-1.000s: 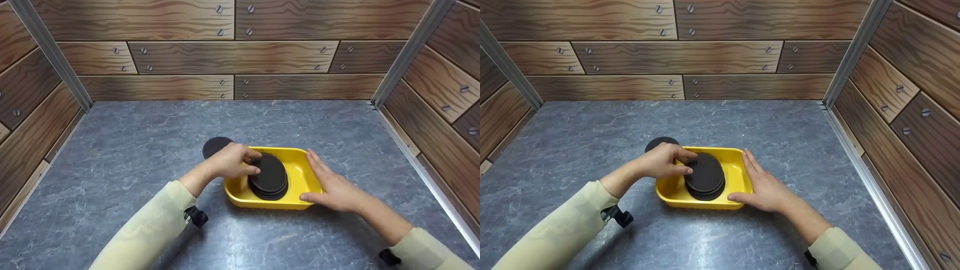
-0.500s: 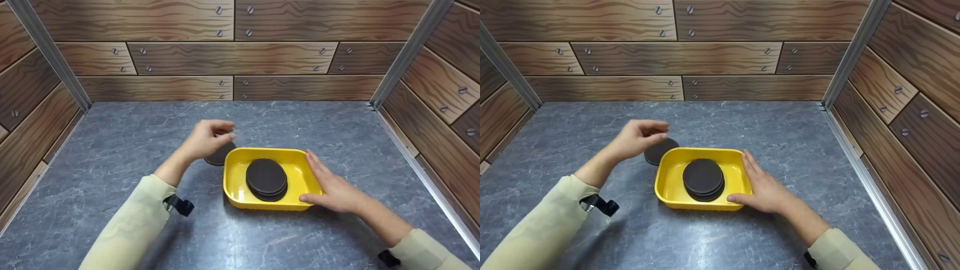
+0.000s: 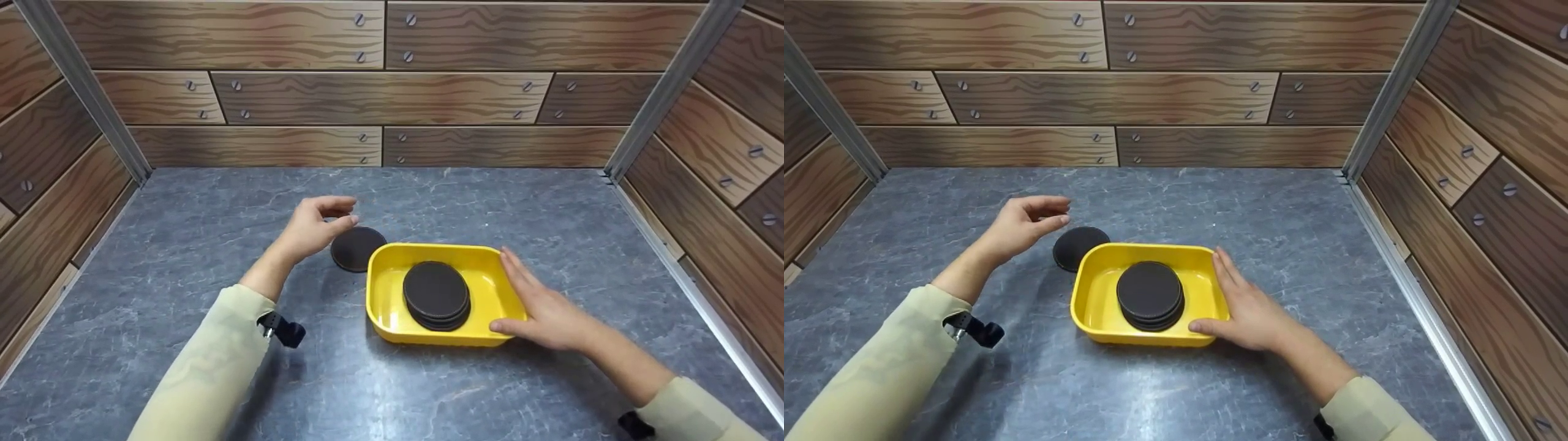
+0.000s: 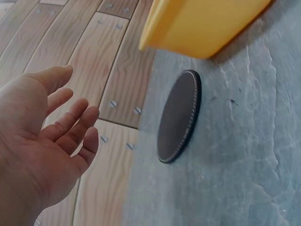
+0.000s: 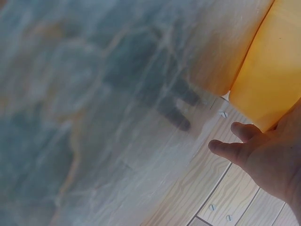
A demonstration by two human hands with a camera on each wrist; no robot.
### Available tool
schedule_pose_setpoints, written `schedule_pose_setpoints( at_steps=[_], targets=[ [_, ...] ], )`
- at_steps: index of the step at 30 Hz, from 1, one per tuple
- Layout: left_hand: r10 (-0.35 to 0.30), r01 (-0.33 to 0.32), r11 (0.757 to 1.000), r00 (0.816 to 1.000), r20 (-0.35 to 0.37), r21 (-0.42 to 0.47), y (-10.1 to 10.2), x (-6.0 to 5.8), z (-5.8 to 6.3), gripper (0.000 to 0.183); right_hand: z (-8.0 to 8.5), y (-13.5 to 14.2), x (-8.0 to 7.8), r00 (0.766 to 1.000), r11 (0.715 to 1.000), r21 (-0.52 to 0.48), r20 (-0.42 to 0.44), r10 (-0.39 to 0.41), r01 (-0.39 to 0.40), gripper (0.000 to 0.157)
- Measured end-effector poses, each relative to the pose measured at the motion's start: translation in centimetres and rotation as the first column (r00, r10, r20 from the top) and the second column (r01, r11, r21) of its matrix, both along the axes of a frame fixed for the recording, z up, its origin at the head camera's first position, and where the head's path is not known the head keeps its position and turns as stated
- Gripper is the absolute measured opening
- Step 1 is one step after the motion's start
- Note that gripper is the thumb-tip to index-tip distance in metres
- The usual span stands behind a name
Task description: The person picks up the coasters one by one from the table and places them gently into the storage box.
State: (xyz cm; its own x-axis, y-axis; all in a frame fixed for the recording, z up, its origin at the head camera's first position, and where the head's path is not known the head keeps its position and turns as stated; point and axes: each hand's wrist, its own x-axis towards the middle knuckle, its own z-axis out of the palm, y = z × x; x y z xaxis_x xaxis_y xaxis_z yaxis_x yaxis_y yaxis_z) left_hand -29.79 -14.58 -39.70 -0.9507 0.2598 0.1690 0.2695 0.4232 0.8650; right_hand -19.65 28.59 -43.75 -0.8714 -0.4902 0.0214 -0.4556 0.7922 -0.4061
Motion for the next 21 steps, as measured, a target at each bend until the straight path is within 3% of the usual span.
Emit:
schedule_pose_setpoints(
  at_steps=[12,21],
  targets=[
    [0.054,-0.056,0.998,0.996,0.075,0.024,-1.0,-1.3,-4.2,0.052,0.0,0.0,0.1,1.0,1.0,0.006,0.002,-0.004,0.004,0.116],
    [0.066,-0.066,0.998,0.992,0.11,-0.006,-1.2,-1.7,-5.4,0.057,-0.1,0.1,0.0,1.0,1.0,0.003,-0.005,-0.004,0.004,0.115]
  ],
)
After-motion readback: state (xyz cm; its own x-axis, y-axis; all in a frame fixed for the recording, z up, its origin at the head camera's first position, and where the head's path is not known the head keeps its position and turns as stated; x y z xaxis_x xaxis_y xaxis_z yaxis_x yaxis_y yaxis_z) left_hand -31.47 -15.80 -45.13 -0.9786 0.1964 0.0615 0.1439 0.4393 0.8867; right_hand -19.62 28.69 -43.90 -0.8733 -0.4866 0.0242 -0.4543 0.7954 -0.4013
